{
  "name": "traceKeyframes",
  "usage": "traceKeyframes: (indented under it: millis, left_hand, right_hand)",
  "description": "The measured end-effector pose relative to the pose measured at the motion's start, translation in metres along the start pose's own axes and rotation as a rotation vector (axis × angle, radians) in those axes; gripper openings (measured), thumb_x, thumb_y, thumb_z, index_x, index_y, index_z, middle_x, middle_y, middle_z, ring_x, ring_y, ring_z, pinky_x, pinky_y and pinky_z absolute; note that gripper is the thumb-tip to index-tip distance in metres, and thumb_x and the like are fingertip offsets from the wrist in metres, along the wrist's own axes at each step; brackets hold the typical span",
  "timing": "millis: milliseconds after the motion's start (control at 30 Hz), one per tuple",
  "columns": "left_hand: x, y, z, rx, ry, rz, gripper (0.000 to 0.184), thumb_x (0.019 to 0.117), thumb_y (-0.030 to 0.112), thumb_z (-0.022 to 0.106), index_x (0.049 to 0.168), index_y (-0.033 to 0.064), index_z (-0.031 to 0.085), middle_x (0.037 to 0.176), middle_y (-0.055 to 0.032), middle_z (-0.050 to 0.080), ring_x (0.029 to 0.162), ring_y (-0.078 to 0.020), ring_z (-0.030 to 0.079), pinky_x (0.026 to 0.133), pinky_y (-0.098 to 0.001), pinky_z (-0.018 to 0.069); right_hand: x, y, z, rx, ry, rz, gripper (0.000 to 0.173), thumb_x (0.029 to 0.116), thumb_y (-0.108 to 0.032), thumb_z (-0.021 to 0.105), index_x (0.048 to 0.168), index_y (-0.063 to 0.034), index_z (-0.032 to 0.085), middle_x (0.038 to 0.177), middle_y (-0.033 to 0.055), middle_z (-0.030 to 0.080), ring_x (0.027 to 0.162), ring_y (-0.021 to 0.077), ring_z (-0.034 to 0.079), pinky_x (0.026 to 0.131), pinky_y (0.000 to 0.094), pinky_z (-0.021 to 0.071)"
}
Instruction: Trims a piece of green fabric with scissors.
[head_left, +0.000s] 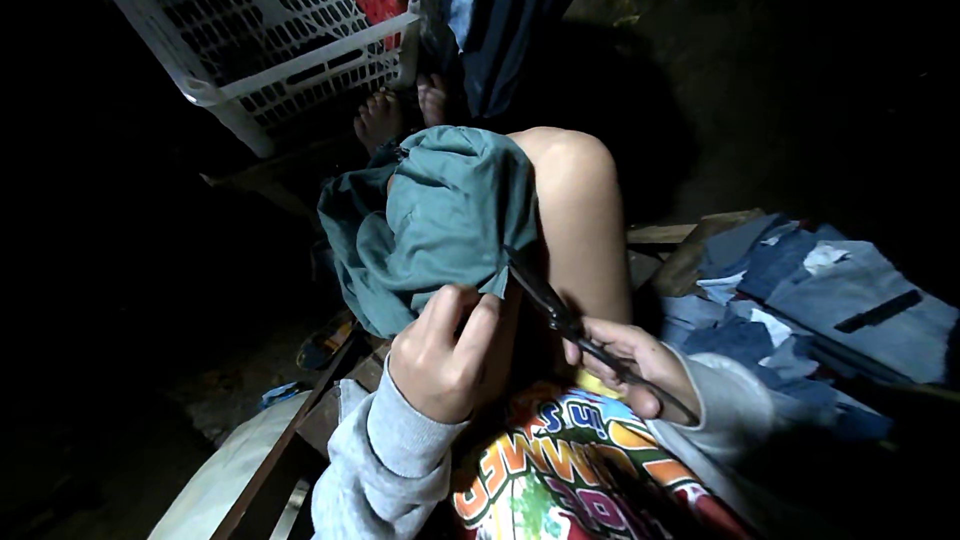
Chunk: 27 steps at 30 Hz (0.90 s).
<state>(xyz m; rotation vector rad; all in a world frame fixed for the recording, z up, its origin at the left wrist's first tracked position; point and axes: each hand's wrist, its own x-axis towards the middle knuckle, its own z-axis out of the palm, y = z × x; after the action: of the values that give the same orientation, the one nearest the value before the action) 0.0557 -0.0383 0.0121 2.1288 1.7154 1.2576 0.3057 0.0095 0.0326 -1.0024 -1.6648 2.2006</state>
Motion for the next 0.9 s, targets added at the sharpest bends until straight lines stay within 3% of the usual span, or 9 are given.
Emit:
traceKeyframes:
  millis: [400,567,700,767,900]
  left_hand:
    - [0.005,0.012,-0.009,-0.01,-0.063,0.021,0.015,0.1019,0.009,0.054,0.095,0.0039,0.065,0.085,-0.013,0.064,0.073,-0.019,0.064,0.063,-0.0217,0.0521]
    - [0.005,0.012,-0.01,-0.022,-0.051,-0.031,0.015,0.1022,0.011,0.054,0.095,0.0028,0.065,0.083,-0.0121,0.062,0.071,-0.0183,0.062,0.061,-0.0219,0.0517]
    - [0.001,0.005,0.005,0.036,-0.01,-0.185,0.02,0.0891,0.017,0.068,0.101,0.0002,0.067,0.077,-0.0117,0.06,0.06,-0.0211,0.06,0.05,-0.0292,0.049]
    - [0.0,0.001,0.01,0.055,0.019,-0.221,0.017,0.0925,0.017,0.068,0.1,0.0028,0.07,0.079,-0.0108,0.06,0.065,-0.0212,0.06,0.054,-0.0294,0.0498]
    - [0.002,-0.008,0.013,0.035,0.106,-0.197,0.012,0.0956,0.01,0.062,0.095,0.0026,0.071,0.089,-0.0141,0.067,0.085,-0.0253,0.064,0.075,-0.0309,0.0519]
  right_hand:
    - [0.023,0.001,0.019,-0.039,0.102,-0.139,0.082,0.0774,-0.085,0.055,0.107,-0.0092,0.057,0.072,-0.0168,0.05,0.06,-0.0127,0.046,0.053,0.0081,0.0393]
    - [0.022,-0.004,0.022,-0.133,0.202,-0.115,0.065,0.0795,-0.077,0.063,0.094,-0.0136,0.059,0.063,-0.0198,0.045,0.053,-0.0153,0.041,0.047,0.0067,0.0359]
    - [0.018,-0.007,0.009,-0.106,0.081,-0.065,0.077,0.0764,-0.083,0.06,0.1,-0.0106,0.061,0.064,-0.0168,0.044,0.053,-0.0123,0.042,0.047,0.0075,0.0355]
    - [0.014,-0.006,0.003,-0.127,0.043,-0.097,0.083,0.0782,-0.084,0.056,0.104,-0.0063,0.061,0.066,-0.0142,0.045,0.056,-0.0111,0.043,0.05,0.0075,0.0367]
    - [0.001,-0.004,-0.006,-0.149,-0.02,-0.096,0.084,0.0815,-0.084,0.053,0.106,-0.004,0.06,0.065,-0.0123,0.046,0.056,-0.0096,0.045,0.051,0.0085,0.0377]
